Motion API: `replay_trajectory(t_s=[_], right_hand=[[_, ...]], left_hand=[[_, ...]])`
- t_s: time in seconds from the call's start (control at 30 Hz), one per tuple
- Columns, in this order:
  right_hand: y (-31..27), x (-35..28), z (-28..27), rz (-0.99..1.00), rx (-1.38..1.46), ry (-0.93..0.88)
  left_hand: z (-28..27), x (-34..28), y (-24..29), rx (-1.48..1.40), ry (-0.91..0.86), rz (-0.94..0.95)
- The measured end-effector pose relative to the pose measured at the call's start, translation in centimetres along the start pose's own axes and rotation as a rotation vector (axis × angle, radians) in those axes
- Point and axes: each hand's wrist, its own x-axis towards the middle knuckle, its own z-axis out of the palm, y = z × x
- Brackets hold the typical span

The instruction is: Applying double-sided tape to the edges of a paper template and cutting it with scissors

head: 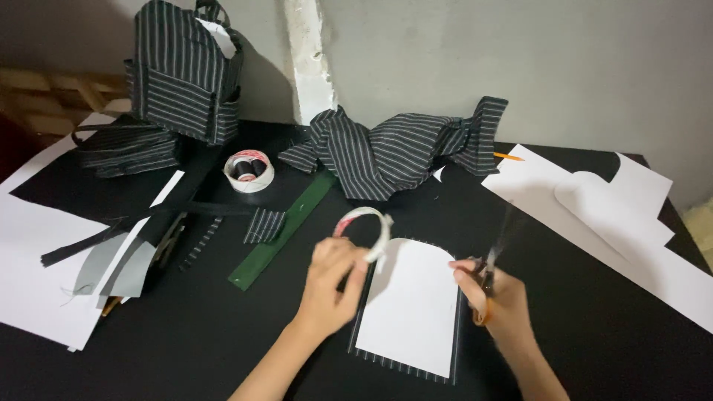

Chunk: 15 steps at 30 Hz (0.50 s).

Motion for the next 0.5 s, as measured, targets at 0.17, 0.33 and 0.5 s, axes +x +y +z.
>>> replay_trajectory(t_s=[0.17,0.33,0.5], right_hand=[[11.1,6.5,1.6,-0.027,0.723,-0.372],[25.9,15.9,4.0,-0.034,1.379,-1.667],[4.1,1.1,0.5,0.059,0.564,-0.436]], left_hand=[[0.8,0.0,2.6,-0.083,-0.166,0.128],[1.5,-0.3,3.3,-0.119,-0.229,0.197],[1.4,-0.4,3.3,-0.085,-0.231,0.198]])
